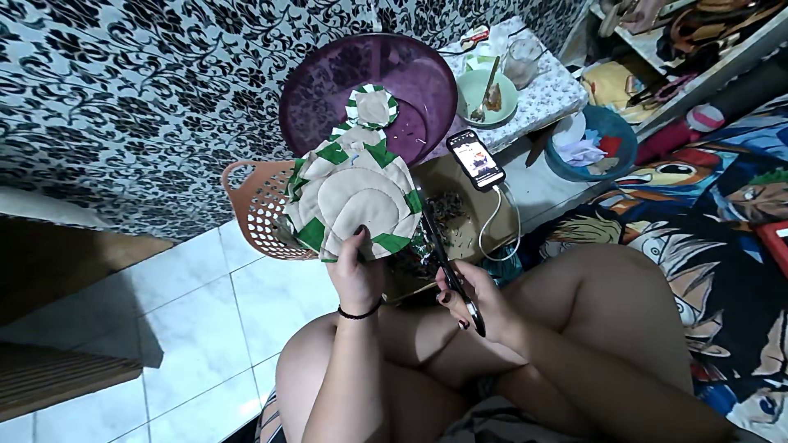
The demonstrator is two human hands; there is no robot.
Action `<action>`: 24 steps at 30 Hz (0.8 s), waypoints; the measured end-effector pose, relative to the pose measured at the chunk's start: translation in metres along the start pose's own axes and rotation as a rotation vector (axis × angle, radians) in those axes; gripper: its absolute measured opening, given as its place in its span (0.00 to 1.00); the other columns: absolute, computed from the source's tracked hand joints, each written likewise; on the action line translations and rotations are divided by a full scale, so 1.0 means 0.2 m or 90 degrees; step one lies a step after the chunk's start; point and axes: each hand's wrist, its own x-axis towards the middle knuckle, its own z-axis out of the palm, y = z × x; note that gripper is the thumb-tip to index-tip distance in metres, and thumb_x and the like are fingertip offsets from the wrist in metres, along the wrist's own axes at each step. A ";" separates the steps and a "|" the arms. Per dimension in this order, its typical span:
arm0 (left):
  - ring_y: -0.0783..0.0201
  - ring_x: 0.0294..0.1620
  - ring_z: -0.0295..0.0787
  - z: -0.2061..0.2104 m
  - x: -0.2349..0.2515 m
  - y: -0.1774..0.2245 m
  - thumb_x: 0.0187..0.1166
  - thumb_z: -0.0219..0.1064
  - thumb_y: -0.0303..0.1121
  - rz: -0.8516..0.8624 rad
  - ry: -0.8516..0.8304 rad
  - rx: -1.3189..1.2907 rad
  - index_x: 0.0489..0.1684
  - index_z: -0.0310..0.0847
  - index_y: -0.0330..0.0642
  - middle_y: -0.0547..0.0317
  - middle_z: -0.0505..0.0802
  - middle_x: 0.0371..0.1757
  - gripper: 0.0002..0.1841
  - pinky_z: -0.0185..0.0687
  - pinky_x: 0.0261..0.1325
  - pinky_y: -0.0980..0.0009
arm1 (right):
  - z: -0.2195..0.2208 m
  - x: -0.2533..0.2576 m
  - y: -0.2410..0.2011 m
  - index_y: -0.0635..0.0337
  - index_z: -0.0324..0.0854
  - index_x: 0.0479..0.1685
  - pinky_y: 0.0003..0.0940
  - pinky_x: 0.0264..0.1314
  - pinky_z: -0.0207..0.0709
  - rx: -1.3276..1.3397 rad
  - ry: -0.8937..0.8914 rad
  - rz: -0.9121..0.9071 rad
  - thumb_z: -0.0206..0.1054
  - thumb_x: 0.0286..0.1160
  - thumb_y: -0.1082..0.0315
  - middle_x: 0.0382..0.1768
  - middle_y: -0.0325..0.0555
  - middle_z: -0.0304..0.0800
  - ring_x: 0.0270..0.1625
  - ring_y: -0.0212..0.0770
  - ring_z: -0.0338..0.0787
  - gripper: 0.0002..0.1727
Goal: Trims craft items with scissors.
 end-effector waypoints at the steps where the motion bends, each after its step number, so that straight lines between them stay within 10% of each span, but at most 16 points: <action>1: 0.67 0.52 0.92 0.00 0.00 0.00 0.78 0.50 0.21 -0.002 0.002 0.001 0.55 0.78 0.45 0.61 0.94 0.48 0.15 0.89 0.59 0.64 | 0.00 0.00 0.00 0.63 0.77 0.52 0.17 0.24 0.76 -0.002 0.002 -0.005 0.72 0.75 0.57 0.30 0.32 0.77 0.21 0.21 0.76 0.19; 24: 0.67 0.52 0.92 -0.02 0.02 0.03 0.77 0.50 0.21 -0.016 -0.001 0.012 0.55 0.78 0.47 0.61 0.94 0.48 0.16 0.90 0.58 0.63 | 0.02 -0.01 0.00 0.61 0.80 0.45 0.15 0.20 0.73 0.002 0.039 -0.035 0.74 0.74 0.63 0.26 0.30 0.79 0.16 0.19 0.74 0.13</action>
